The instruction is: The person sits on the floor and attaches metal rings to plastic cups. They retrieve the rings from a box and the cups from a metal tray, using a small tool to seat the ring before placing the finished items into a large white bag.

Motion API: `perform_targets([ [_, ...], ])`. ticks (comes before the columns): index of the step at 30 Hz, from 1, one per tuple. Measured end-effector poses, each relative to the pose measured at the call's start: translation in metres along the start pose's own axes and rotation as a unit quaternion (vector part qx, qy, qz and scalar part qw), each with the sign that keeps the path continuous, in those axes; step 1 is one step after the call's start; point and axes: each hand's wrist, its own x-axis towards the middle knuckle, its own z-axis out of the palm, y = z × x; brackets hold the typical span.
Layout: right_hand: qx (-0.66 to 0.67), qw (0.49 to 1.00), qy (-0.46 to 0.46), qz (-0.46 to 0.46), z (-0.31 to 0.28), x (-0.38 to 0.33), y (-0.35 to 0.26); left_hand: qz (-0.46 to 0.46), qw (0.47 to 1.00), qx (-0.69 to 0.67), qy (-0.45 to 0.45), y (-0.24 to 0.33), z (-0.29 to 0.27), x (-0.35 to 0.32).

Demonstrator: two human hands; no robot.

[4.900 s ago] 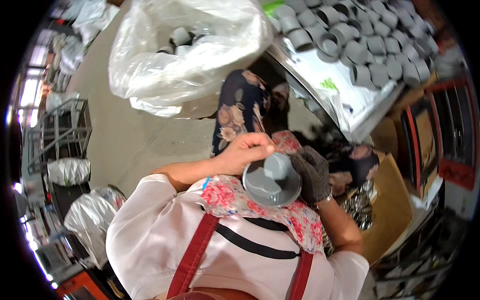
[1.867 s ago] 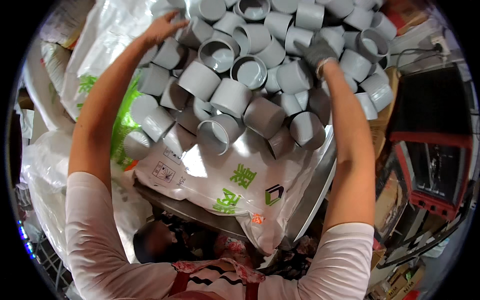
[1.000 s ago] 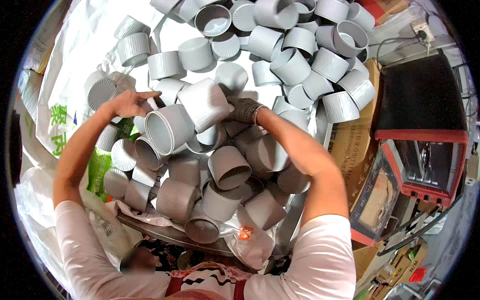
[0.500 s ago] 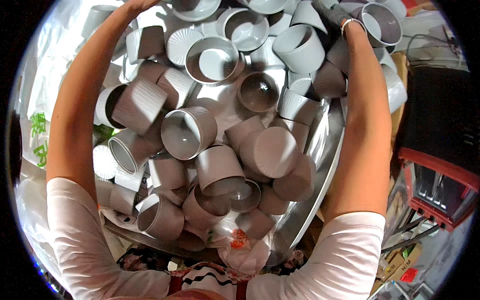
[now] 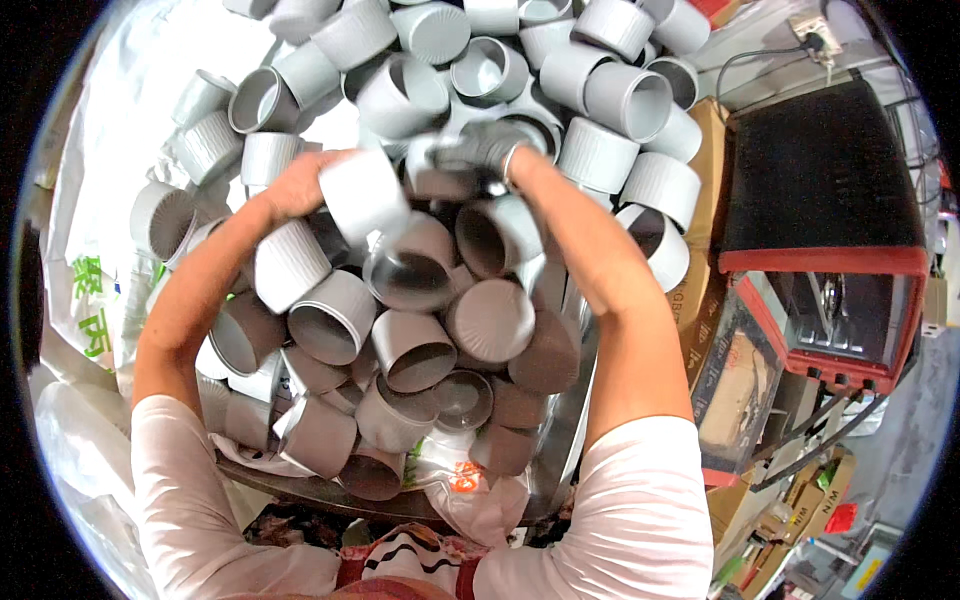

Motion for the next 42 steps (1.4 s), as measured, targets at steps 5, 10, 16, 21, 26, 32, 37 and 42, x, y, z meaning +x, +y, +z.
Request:
perform_targets([
  [5,0.081,0.982,-0.077,-0.155,0.0,-0.075,-0.063,-0.126,0.967,0.067,-0.21,0.086,-0.036,-0.046],
  [10,-0.04,0.946,0.206,-0.246,-0.072,-0.115,0.013,-0.046,0.973,0.014,-0.224,0.106,-0.109,-0.065],
  [16,-0.121,0.894,0.284,0.325,-0.155,-0.068,0.196,-0.032,0.96,0.183,0.212,0.022,-0.13,0.042],
  [21,0.039,0.946,0.181,0.266,-0.129,-0.023,0.238,-0.085,0.907,0.384,0.149,-0.015,-0.072,0.129],
  [26,0.111,0.969,0.147,0.163,-0.077,0.011,0.187,-0.122,0.939,0.32,0.005,-0.013,-0.05,0.142],
  [32,0.142,0.981,0.098,0.091,-0.014,-0.002,0.09,-0.112,0.958,0.24,-0.11,-0.012,-0.015,0.04],
  [37,0.191,0.98,0.018,0.047,-0.008,-0.055,0.028,-0.258,0.957,-0.113,-0.063,0.035,-0.012,-0.024],
  [42,0.043,0.997,0.005,-0.068,-0.025,-0.083,-0.022,-0.151,0.939,0.234,-0.205,0.099,-0.034,-0.096],
])
